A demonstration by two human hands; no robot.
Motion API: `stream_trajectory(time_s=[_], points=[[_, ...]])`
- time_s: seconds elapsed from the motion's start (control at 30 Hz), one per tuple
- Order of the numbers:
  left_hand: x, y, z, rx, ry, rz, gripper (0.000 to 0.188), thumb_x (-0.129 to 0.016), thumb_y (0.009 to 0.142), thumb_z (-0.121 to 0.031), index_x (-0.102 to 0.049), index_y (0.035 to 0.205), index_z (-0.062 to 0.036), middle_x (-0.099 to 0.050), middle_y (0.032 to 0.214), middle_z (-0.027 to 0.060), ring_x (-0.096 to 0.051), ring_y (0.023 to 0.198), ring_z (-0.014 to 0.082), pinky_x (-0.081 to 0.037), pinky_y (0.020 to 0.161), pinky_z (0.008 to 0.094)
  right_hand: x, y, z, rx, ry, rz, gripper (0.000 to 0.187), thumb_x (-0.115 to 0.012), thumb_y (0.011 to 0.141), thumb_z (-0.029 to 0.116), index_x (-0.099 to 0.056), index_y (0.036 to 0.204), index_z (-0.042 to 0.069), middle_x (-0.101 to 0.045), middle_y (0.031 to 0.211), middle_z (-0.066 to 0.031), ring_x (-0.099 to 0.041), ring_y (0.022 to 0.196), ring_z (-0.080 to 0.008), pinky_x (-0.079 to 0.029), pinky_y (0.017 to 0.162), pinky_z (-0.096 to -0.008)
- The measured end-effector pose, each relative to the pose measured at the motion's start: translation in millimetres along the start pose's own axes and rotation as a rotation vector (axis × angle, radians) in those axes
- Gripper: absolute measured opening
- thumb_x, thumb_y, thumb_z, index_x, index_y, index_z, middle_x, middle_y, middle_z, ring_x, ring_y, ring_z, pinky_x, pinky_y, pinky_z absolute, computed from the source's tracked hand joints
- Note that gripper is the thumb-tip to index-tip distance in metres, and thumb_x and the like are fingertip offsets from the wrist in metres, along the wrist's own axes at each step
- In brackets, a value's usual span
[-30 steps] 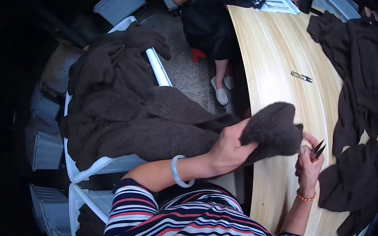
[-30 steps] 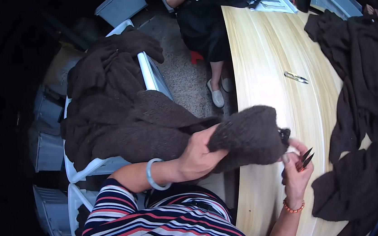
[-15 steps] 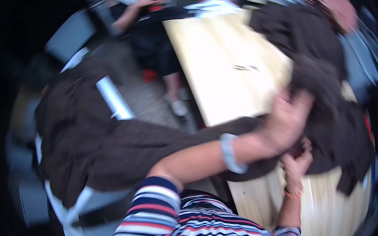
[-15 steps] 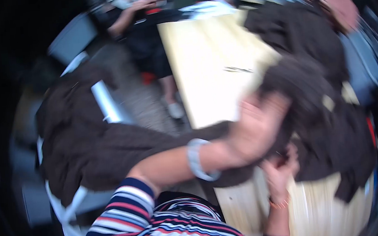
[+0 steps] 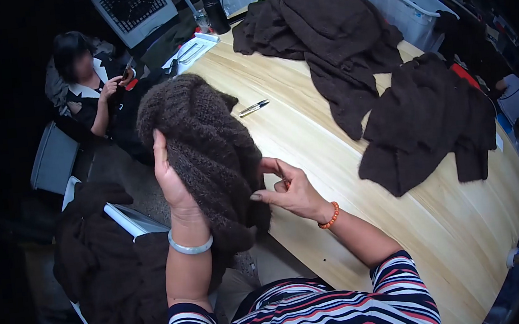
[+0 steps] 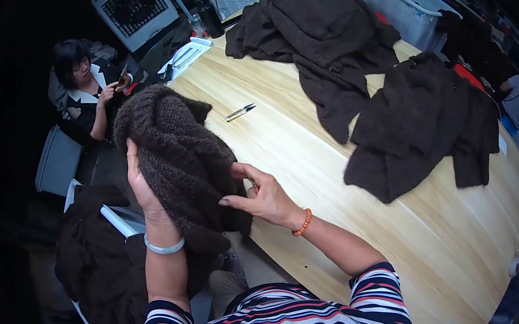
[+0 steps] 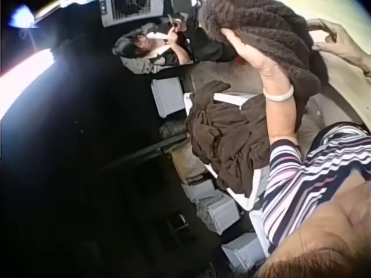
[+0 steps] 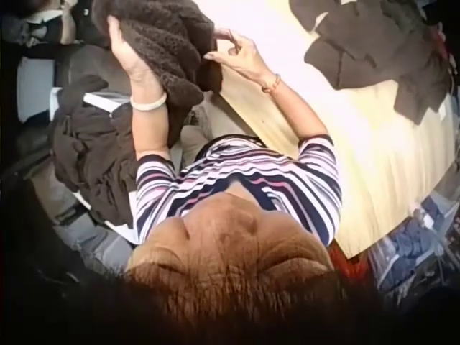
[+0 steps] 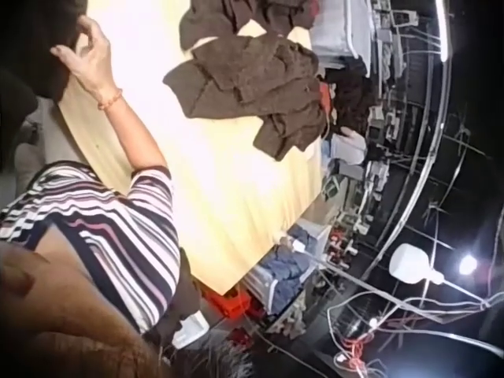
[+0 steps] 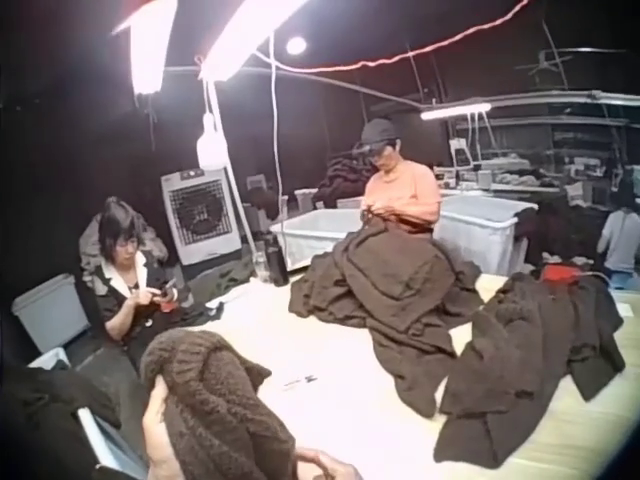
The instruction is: Inspecting sweaters and trimming loose threads using a pair of nippers.
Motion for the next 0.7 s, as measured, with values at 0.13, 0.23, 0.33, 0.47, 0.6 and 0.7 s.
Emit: stream_trajectory(time_s=[0.13,0.23,0.33,0.47,0.6,0.7], points=[[10,2,-2,0.0,0.025,-0.062,0.051,-0.041,0.097,-0.042,-0.051,0.127,-0.0017,-0.059,0.121,0.0159,-0.059,0.109,0.0308,-0.045,0.098,0.044,-19,-1,0,0.114,-0.152,-0.122,0.048,-0.076,0.079,0.011,-0.053,0.119,-0.003,-0.06,0.104,-0.0037,-0.038,0.055,0.0009,-0.035,0.051,-0.015],[13,2,3,-0.001,-0.01,-0.056,0.051,-0.042,0.097,-0.042,-0.051,0.127,-0.0017,-0.059,0.122,0.0157,-0.059,0.108,0.0305,-0.044,0.099,0.0434,-15,-3,5,0.312,0.193,-0.358,0.026,-0.067,0.088,0.007,-0.058,0.11,-0.003,-0.062,0.095,-0.0053,-0.052,0.062,0.0001,-0.041,0.057,-0.0151],[17,1,21,0.007,0.042,-0.064,0.051,-0.042,0.098,-0.042,-0.051,0.127,-0.0012,-0.059,0.122,0.0143,-0.058,0.109,0.0284,-0.045,0.099,0.0405,-12,8,12,0.125,0.108,-0.249,0.017,-0.065,0.088,0.005,-0.062,0.101,-0.005,-0.06,0.082,-0.0001,-0.051,0.064,-0.0003,-0.04,0.057,-0.0155],[27,1,30,-0.079,0.178,-0.073,0.048,-0.041,0.099,-0.038,-0.052,0.126,0.0002,-0.059,0.122,0.0134,-0.059,0.107,0.0259,-0.045,0.098,0.0377,-17,15,18,-0.092,0.226,0.122,0.015,-0.068,0.086,0.013,-0.06,0.092,0.001,-0.05,0.069,0.0081,-0.042,0.062,0.0005,-0.033,0.053,-0.0184],[40,-4,19,-0.256,0.458,-0.047,0.042,-0.043,0.099,-0.029,-0.051,0.127,0.0015,-0.059,0.121,0.0135,-0.059,0.108,0.0235,-0.045,0.097,0.0355,-17,-6,18,-0.19,0.155,0.369,0.016,-0.068,0.087,0.015,-0.062,0.081,0.001,-0.058,0.074,0.0055,-0.049,0.068,-0.0008,-0.041,0.059,-0.0195],[45,-5,20,-0.227,0.651,-0.043,0.029,-0.053,0.096,-0.011,-0.055,0.123,-0.0002,-0.06,0.116,0.007,-0.056,0.105,0.0151,-0.043,0.094,0.0279,15,-15,37,-0.127,-0.221,0.313,0.014,-0.065,0.089,0.011,-0.064,0.085,-0.003,-0.061,0.076,0.0032,-0.051,0.07,-0.0024,-0.044,0.062,-0.0207]])
Point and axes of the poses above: each hand's wrist, its own y-axis towards the middle knuckle, its own x-axis out of the back of the hand, z = x × y, the point moved 2 cm from there along y, towards the middle knuckle
